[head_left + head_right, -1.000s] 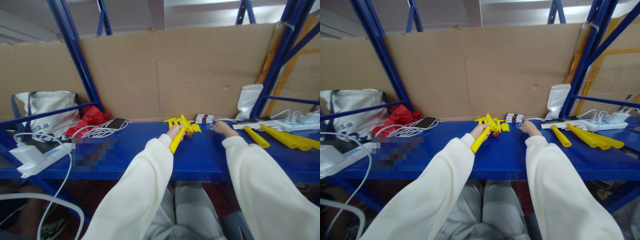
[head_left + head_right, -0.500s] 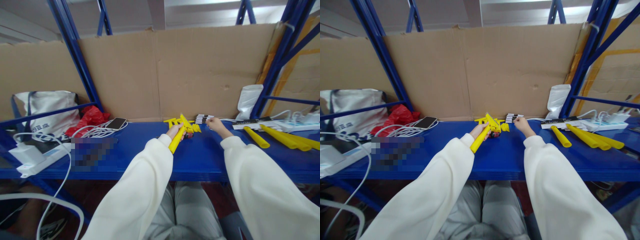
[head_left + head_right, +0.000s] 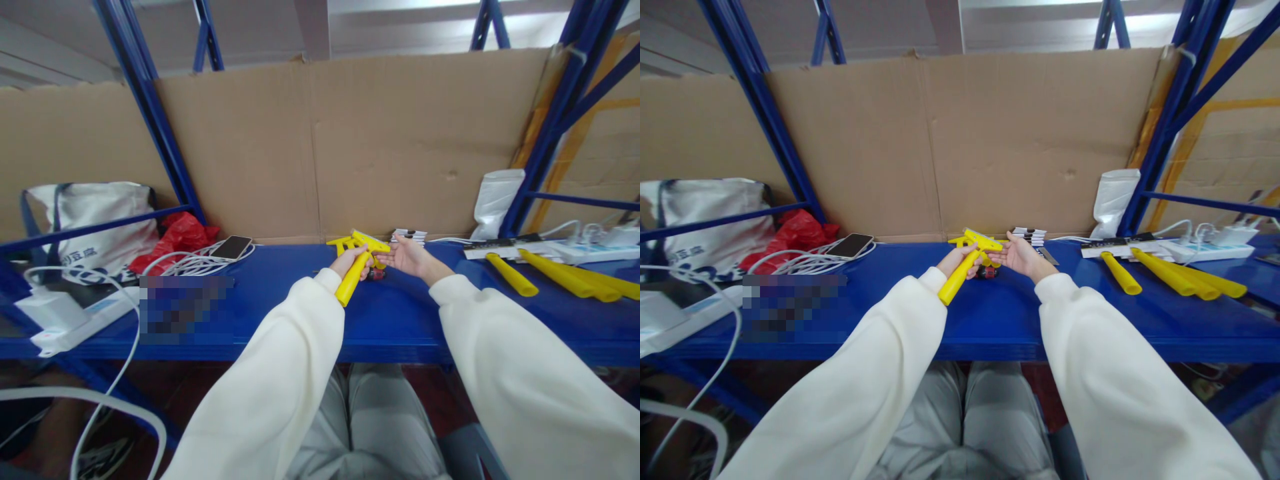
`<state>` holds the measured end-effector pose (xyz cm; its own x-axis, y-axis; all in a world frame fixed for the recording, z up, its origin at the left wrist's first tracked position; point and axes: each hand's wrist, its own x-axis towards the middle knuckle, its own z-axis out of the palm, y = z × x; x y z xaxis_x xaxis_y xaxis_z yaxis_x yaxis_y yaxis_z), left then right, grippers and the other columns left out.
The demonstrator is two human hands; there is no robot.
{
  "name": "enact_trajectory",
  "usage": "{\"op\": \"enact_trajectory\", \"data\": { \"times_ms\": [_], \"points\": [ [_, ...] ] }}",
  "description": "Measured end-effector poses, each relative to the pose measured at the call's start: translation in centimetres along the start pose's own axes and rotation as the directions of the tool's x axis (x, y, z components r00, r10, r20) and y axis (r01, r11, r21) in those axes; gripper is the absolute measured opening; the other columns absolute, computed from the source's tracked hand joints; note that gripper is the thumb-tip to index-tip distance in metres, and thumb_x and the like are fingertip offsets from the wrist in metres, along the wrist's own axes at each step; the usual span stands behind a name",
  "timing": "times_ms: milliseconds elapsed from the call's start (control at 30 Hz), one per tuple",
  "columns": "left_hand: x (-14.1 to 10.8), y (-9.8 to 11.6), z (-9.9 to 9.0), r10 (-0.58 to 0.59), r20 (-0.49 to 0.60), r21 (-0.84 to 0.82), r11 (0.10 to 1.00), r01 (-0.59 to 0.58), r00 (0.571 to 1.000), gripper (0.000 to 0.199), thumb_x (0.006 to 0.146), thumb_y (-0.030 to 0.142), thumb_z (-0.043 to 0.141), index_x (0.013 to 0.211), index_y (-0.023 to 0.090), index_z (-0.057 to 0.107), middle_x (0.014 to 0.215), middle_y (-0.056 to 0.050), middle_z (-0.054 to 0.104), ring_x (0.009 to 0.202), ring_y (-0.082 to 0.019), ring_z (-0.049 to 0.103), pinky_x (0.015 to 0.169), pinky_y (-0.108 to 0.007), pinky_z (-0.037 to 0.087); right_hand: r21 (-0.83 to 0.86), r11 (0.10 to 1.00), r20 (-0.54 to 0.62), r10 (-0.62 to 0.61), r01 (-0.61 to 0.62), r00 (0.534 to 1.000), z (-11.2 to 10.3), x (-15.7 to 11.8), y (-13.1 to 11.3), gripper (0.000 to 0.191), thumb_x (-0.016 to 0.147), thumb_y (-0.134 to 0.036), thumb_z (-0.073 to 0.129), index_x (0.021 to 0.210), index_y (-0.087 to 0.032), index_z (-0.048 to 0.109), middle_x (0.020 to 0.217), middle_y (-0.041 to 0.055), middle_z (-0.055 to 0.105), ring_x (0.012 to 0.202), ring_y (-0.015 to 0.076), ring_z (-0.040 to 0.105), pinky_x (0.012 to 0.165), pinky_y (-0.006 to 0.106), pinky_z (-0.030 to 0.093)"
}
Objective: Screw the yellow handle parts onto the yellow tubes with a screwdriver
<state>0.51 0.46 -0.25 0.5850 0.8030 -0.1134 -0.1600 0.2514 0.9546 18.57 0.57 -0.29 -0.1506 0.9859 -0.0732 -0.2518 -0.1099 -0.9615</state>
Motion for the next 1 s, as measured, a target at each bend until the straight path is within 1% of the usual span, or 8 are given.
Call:
{"op": "enact_trajectory", "data": {
  "times_ms": [233,433,500,600,667,833,900,1000],
  "points": [
    [0.7,-0.4,-0.2,-0.032,0.01,-0.052,0.998,0.032,0.999,0.026,0.105,0.038,0.043,0.093,0.018,0.054,0.058,0.005,0.05,0.032,-0.008,0.039,0.035,-0.02,0.03,-0.052,0.997,0.084,-0.044,0.048,0.995,-0.1,0.3,0.3,0.047,0.108,-0.044,0.023,0.11,-0.016,0.06,0.099,0.0173,0.074,0.083,0.0227,0.074,0.072,0.034,0.063],
    [0.1,-0.1,0.3,-0.034,-0.054,-0.071,0.997,0.03,0.998,0.031,0.108,0.03,0.03,0.091,0.018,0.053,0.056,0.004,0.051,0.032,-0.008,0.04,0.035,-0.019,0.03,0.038,0.999,-0.008,0.01,-0.009,1.0,0.6,0.0,0.1,0.043,0.108,-0.033,0.021,0.107,-0.017,0.061,0.088,0.0141,0.073,0.084,0.023,0.074,0.074,0.037,0.064],
    [-0.1,0.1,0.4,-0.036,-0.071,-0.083,0.996,0.031,0.997,0.029,0.107,0.031,0.033,0.091,0.018,0.054,0.056,0.004,0.051,0.032,-0.008,0.04,0.035,-0.019,0.031,0.058,0.998,-0.068,0.021,-0.017,0.997,0.1,0.2,0.0,0.041,0.107,-0.032,0.022,0.103,-0.018,0.06,0.084,0.0131,0.071,0.081,0.0221,0.073,0.073,0.035,0.064],
    [-0.1,0.0,0.4,-0.022,-0.116,-0.12,0.993,0.008,0.993,0.025,0.105,0.033,0.041,0.091,0.018,0.054,0.056,0.005,0.05,0.032,-0.008,0.04,0.035,-0.018,0.031,0.05,0.999,-0.19,0.021,-0.012,0.982,-1.8,1.1,-0.1,0.041,0.107,-0.031,0.021,0.103,-0.018,0.06,0.081,0.0126,0.068,0.076,0.0215,0.071,0.072,0.035,0.063],
    [-0.1,0.0,0.4,-0.006,-0.161,-0.141,0.99,-0.017,0.987,0.025,0.105,0.032,0.04,0.09,0.018,0.055,0.055,0.004,0.05,0.032,-0.008,0.039,0.034,-0.019,0.031,0.005,1.0,-0.252,0.001,0.001,0.968,-3.7,1.8,-0.1,0.04,0.106,-0.032,0.023,0.106,-0.016,0.06,0.084,0.0141,0.066,0.077,0.0222,0.07,0.073,0.035,0.062],
    [-0.5,0.3,0.9,-0.016,-0.232,-0.154,0.988,-0.02,0.972,0.033,0.106,0.028,0.034,0.083,0.017,0.054,0.051,0.003,0.048,0.031,-0.009,0.037,0.033,-0.02,0.03,-0.074,0.997,-0.354,-0.008,-0.02,0.935,-8.0,2.9,0.0,0.042,0.102,-0.034,0.027,0.119,-0.015,0.059,0.094,0.0183,0.068,0.081,0.0269,0.07,0.079,0.046,0.062],
    [-0.9,0.6,1.3,-0.04,-0.236,-0.137,0.991,0.008,0.971,0.034,0.107,0.028,0.033,0.083,0.017,0.055,0.05,0.003,0.048,0.031,-0.008,0.037,0.033,-0.019,0.03,-0.087,0.996,-0.38,-0.005,-0.031,0.925,-8.9,3.1,0.1,0.044,0.102,-0.034,0.025,0.12,-0.015,0.06,0.094,0.0187,0.068,0.081,0.0275,0.07,0.08,0.047,0.061],
    [-1.2,0.9,1.6,-0.06,-0.229,-0.119,0.992,0.034,0.971,0.033,0.107,0.028,0.032,0.086,0.017,0.055,0.05,0.004,0.049,0.031,-0.008,0.037,0.032,-0.019,0.03,-0.119,0.992,-0.388,-0.006,-0.043,0.921,-9.4,3.1,0.3,0.045,0.101,-0.034,0.024,0.12,-0.015,0.06,0.1,0.0198,0.067,0.084,0.0263,0.07,0.082,0.044,0.06]
  ]
}}
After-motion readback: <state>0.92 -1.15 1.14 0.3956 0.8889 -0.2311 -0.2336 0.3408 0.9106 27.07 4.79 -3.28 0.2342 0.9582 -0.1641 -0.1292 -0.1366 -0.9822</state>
